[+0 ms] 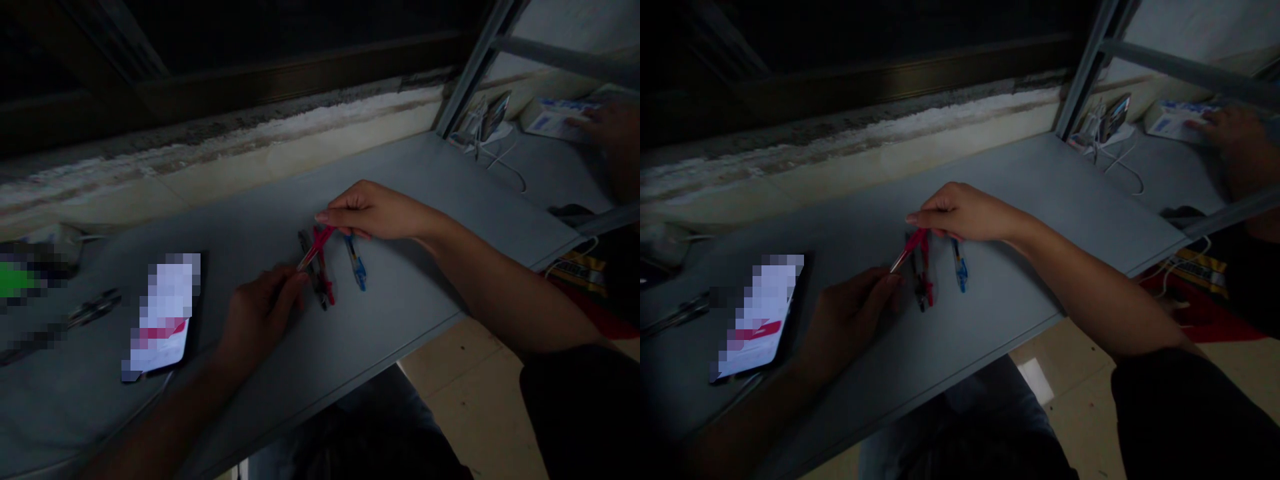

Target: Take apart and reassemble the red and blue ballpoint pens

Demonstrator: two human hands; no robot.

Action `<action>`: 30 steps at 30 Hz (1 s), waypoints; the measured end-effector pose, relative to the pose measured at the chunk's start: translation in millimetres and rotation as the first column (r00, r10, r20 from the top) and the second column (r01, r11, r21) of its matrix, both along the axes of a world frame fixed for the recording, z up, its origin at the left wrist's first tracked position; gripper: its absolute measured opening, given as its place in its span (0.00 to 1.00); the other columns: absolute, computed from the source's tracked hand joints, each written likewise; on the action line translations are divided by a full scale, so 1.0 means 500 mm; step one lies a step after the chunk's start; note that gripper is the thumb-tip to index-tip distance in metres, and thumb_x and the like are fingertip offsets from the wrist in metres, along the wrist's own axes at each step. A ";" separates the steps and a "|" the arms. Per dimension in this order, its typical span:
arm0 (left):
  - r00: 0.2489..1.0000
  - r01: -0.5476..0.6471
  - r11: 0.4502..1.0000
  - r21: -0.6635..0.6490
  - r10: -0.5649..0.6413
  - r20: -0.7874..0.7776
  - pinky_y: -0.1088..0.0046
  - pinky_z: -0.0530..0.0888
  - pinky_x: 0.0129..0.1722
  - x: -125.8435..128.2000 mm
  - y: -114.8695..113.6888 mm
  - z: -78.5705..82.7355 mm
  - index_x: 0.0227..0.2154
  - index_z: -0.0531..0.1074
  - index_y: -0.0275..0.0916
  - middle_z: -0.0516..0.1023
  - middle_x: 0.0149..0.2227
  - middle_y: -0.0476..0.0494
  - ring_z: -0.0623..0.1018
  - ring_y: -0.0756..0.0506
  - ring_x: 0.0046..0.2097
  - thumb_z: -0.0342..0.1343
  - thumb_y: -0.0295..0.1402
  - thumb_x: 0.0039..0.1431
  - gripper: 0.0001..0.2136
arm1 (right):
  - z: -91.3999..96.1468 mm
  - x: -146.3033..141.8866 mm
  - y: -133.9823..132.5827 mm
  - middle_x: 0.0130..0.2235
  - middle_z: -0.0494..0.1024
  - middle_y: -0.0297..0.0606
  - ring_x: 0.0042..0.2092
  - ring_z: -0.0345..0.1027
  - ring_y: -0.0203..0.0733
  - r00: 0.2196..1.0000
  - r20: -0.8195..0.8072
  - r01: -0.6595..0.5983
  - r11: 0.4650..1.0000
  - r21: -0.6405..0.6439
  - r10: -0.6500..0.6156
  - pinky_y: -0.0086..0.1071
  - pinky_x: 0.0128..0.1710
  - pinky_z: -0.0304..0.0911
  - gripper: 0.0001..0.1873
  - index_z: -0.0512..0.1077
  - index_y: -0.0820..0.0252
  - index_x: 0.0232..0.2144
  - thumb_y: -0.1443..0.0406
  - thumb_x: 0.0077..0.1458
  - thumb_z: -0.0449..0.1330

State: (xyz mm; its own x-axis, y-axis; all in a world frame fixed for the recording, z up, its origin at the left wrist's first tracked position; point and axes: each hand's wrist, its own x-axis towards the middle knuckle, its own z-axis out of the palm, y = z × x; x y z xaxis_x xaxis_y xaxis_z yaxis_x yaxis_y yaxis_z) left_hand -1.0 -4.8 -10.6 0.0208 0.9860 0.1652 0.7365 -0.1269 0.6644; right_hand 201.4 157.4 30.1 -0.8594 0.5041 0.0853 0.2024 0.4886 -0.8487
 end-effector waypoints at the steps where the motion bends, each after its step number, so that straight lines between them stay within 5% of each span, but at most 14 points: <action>1: 0.999 0.003 0.999 0.055 -0.001 -0.035 0.74 0.70 0.29 0.000 -0.003 -0.003 0.29 0.75 0.40 0.76 0.23 0.52 0.75 0.50 0.25 0.51 0.39 0.71 0.16 | 0.000 0.000 -0.001 0.15 0.59 0.23 0.19 0.50 0.26 1.000 0.014 -0.003 1.000 -0.016 0.004 0.28 0.22 0.46 0.29 0.64 0.61 0.20 0.49 0.67 0.58; 6: 0.995 0.050 0.973 0.227 -0.031 -0.090 0.74 0.76 0.35 0.004 -0.018 -0.016 0.53 0.74 0.40 0.81 0.33 0.50 0.81 0.48 0.34 0.53 0.37 0.72 0.13 | 0.004 -0.003 -0.005 0.15 0.63 0.25 0.18 0.52 0.27 0.998 -0.018 0.064 0.993 -0.097 -0.066 0.27 0.21 0.47 0.28 0.66 0.62 0.20 0.49 0.62 0.62; 9: 0.967 0.255 0.928 0.272 -0.245 -0.069 0.72 0.79 0.40 0.009 -0.022 -0.018 0.64 0.64 0.42 0.82 0.43 0.45 0.82 0.48 0.39 0.59 0.37 0.69 0.23 | 0.002 -0.008 -0.009 0.16 0.67 0.27 0.19 0.54 0.27 0.991 -0.050 0.118 0.983 -0.141 -0.126 0.26 0.21 0.49 0.26 0.69 0.62 0.21 0.49 0.60 0.64; 13: 0.879 0.469 0.816 0.339 -0.470 -0.083 0.73 0.79 0.40 0.016 -0.019 -0.016 0.50 0.74 0.41 0.82 0.39 0.46 0.80 0.48 0.38 0.63 0.31 0.66 0.11 | -0.005 -0.017 -0.020 0.17 0.68 0.27 0.20 0.56 0.27 0.995 -0.039 0.077 0.978 -0.194 -0.087 0.26 0.22 0.49 0.24 0.72 0.64 0.23 0.50 0.59 0.65; 30: 0.879 0.468 0.811 0.351 -0.468 -0.089 0.73 0.78 0.35 0.017 -0.015 -0.018 0.40 0.73 0.39 0.80 0.33 0.48 0.80 0.48 0.35 0.64 0.37 0.65 0.08 | -0.017 -0.028 -0.034 0.21 0.70 0.29 0.23 0.61 0.29 0.998 -0.038 0.030 0.971 -0.236 -0.040 0.26 0.24 0.53 0.22 0.71 0.63 0.27 0.50 0.58 0.67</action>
